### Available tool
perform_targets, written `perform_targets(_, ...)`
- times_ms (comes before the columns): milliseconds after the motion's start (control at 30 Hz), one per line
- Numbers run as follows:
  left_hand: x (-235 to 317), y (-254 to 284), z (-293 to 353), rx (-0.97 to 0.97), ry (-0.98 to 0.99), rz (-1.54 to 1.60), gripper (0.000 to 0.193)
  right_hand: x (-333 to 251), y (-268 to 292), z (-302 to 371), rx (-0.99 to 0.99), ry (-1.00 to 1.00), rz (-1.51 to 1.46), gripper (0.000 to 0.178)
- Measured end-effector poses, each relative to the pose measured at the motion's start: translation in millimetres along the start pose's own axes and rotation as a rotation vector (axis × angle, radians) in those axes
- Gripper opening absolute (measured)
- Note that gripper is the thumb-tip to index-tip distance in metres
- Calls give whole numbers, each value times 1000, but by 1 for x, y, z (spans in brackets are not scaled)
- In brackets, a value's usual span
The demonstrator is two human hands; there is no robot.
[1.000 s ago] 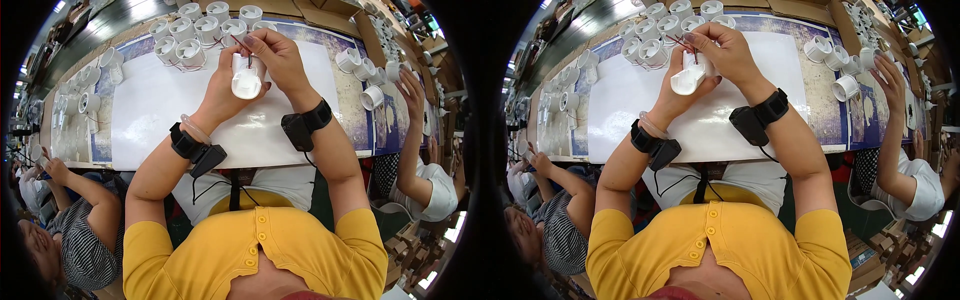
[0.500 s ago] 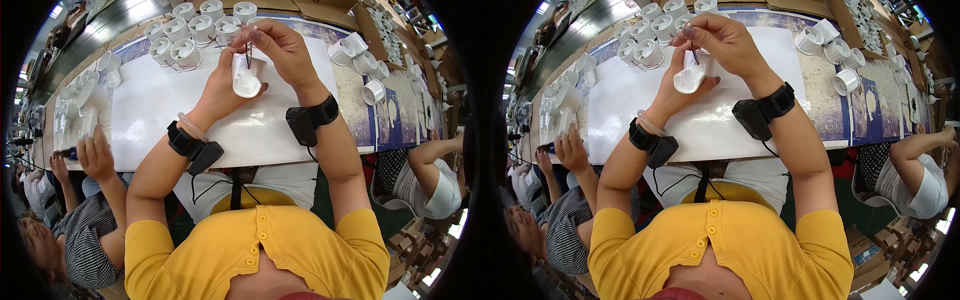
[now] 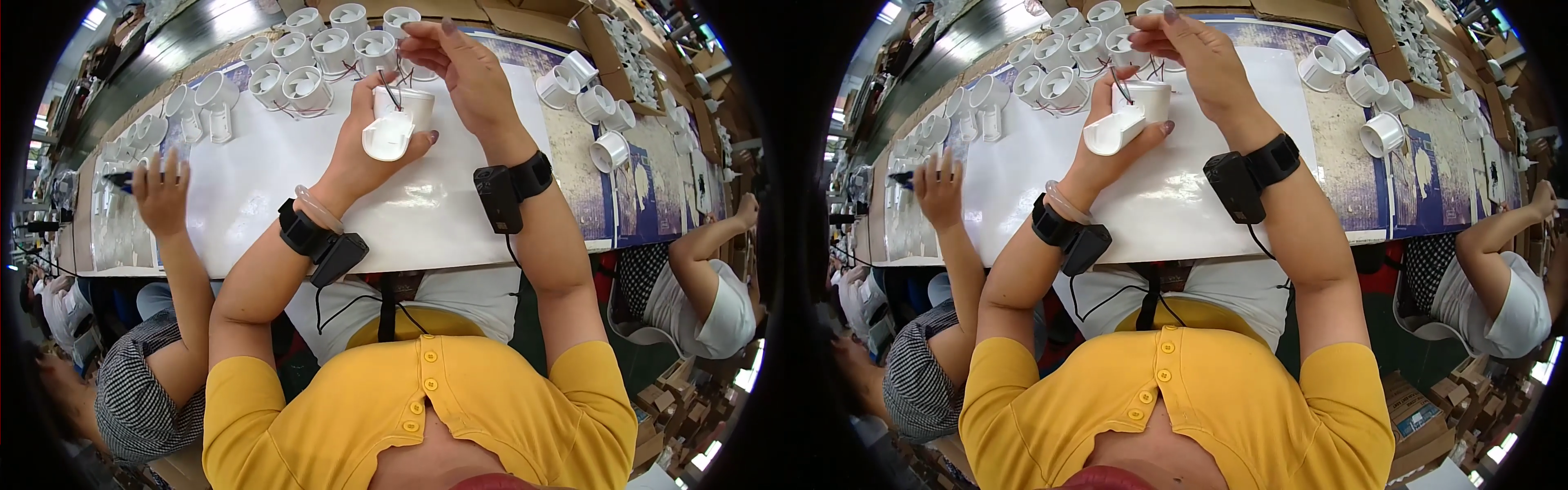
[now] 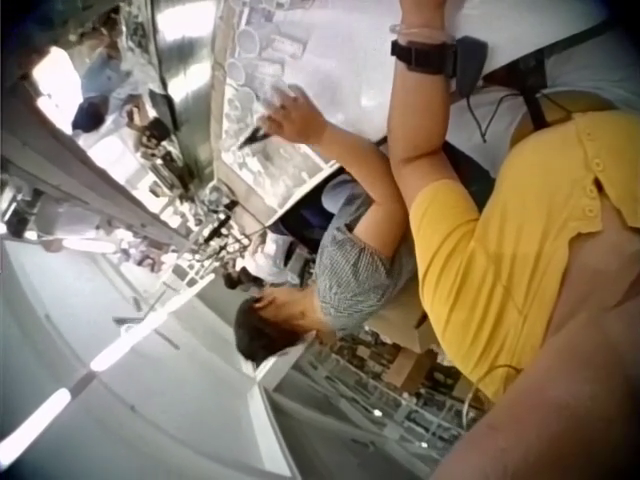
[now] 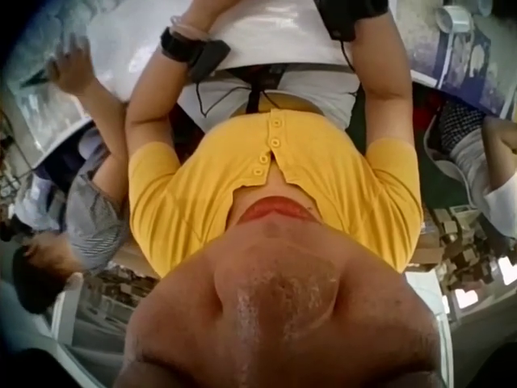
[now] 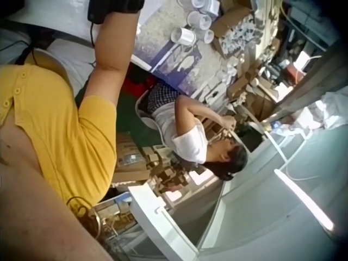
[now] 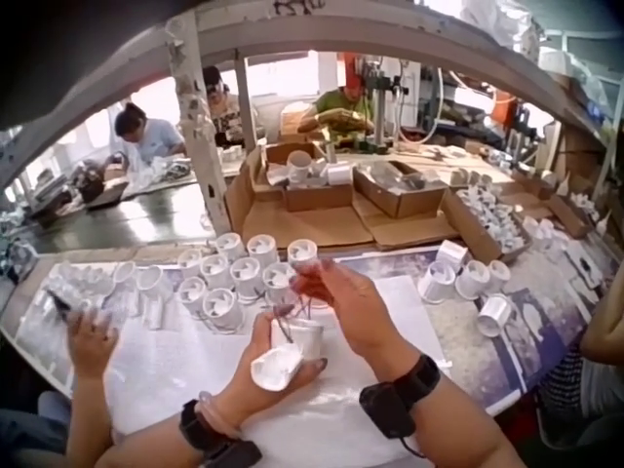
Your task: The person assembles a fan housing by hand, picking up a white plastic cylinder and a fan unit, fitting the fan into the cylinder, and threading wires through the casing. They then align a second plastic component, press the pieces together, and place the unit on the table.
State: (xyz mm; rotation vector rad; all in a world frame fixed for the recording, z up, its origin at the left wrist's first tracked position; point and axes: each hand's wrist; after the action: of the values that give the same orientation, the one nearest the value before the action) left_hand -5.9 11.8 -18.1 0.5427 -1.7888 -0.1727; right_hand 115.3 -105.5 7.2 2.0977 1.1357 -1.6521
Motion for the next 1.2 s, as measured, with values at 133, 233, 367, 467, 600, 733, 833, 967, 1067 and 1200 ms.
perform_targets(133, -7, 2, -3, 62, -37, 38, 93, 12, -2, 5, -81, -112, 55, 32)
perform_targets(233, -9, 3, -2, 19, 3, 80, 100, 17, -8, 11, -156, -166, 114, 32)
perform_targets(367, -21, -2, -5, 52, -204, -126, 109, 25, -10, 11, -209, -175, 121, 30)
perform_targets(467, -22, -7, -2, 32, -116, -21, 112, 33, -7, 8, -234, -165, 109, 26)
perform_targets(600, -28, -9, -2, 44, -115, -34, 114, 37, -11, 7, -134, -212, 105, 22)
perform_targets(733, -25, -11, -1, 79, -114, -113, 113, 34, -16, 8, -97, -205, 120, 21)
perform_targets(833, -22, -10, -1, 81, -103, -125, 113, 33, -17, 10, -90, -179, 138, 22)
perform_targets(967, -15, -10, 0, 60, -23, -104, 107, 36, -16, 11, -62, -184, 185, 22)
perform_targets(1067, -10, -9, 0, 46, 27, -89, 103, 35, -17, 11, -49, -195, 229, 22)
perform_targets(1200, -9, -9, 0, 43, 41, -92, 101, 33, -20, 11, -37, -188, 259, 23)
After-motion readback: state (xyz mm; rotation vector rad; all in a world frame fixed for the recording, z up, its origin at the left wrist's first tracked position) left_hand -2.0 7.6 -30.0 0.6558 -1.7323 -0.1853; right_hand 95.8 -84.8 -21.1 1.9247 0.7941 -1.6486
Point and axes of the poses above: each hand's wrist, its own z-axis away from the middle knuckle, its own y-axis out of the back of the hand, x = y × z, and after that the axes turned 1 degree about -z, right-handed
